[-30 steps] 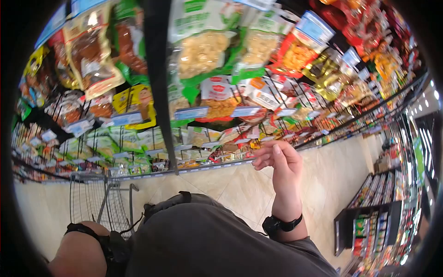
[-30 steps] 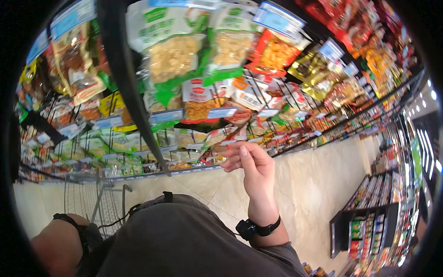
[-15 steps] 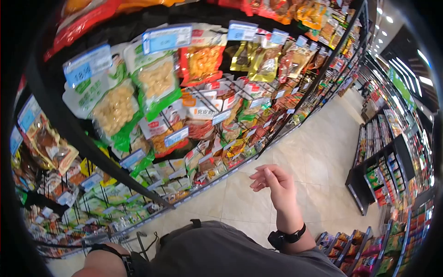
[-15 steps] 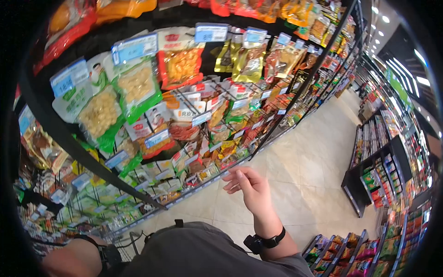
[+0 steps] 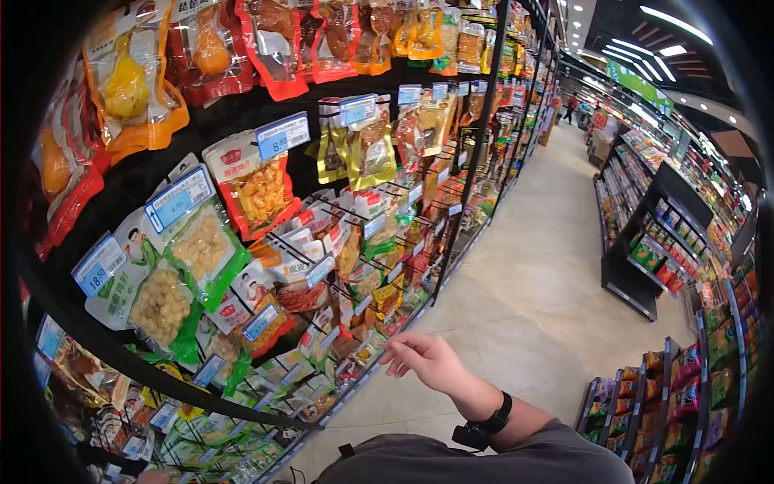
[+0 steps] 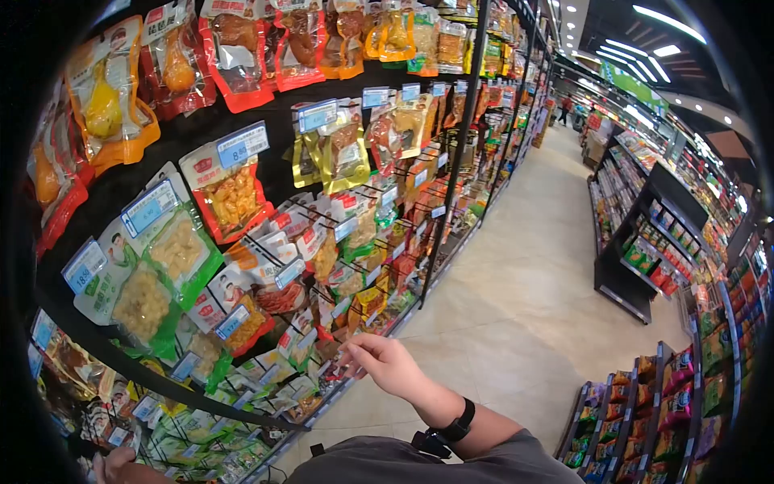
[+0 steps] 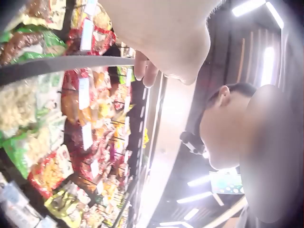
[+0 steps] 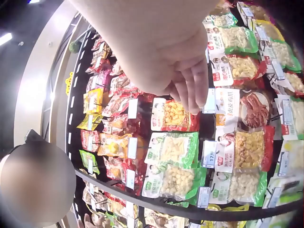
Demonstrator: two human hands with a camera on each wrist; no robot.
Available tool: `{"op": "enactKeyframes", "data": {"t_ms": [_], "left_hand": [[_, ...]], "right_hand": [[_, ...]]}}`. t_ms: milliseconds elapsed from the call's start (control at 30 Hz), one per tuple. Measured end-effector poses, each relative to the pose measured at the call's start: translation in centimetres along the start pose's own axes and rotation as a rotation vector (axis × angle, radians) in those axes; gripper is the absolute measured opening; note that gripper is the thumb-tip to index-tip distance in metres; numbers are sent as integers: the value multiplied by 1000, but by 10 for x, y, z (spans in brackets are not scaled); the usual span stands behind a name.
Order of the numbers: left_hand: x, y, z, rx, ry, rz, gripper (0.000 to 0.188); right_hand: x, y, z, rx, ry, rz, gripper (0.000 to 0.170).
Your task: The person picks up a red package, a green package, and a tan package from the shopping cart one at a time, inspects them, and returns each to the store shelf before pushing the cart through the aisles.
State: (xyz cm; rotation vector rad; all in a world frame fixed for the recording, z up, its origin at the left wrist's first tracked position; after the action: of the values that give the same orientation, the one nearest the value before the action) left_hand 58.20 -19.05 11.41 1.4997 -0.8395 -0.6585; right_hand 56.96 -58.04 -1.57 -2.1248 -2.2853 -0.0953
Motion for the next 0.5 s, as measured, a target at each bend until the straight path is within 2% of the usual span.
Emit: {"op": "enactKeyframes", "data": {"t_ms": [33,67,167,200,233,300,333,367,433,467,500], "left_hand": [[-13,-9,-6,-176,47,-94,40],[-21,-18,-11,-253,27,-59,38],[-75,-47,-32,-341,182,-168,37],[-85,-45,-32,-278,349,-206,36],[-94,-45,-28,-275,373,-213,36],[-112,-41,-13,-564,139,-191,37],[-116,-42,-7,-583,300,-132,36],[-133,-44,-5,-585,340,-134,36],[-168,-47,2,-487,650,-226,34],[-177,-48,7,-550,529,-163,33],[-195,-52,13,-545,564,-151,33]], "right_hand": [[2,5,3,-4,6,-15,23],[4,10,6,8,10,-46,23],[15,29,14,22,25,-132,23],[21,36,16,20,30,-171,23],[27,45,20,23,40,-194,23],[45,61,30,57,41,-284,22],[56,68,34,66,51,-317,22],[68,74,35,43,24,-375,21],[95,84,34,15,-2,-474,21],[110,86,30,24,11,-525,21],[124,88,27,31,23,-574,21]]}}
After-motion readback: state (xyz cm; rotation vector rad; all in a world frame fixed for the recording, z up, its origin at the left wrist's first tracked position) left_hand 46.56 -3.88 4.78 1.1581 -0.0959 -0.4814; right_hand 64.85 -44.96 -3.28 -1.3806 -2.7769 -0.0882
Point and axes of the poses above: each hand's wrist, its own y-axis towards the middle knuckle, its own x-axis out of the palm, z = x × y, the point moved 1 cm from there along y, towards the middle knuckle, and after that the axes turned 11 degrees about -z, right-handed, at the moved point
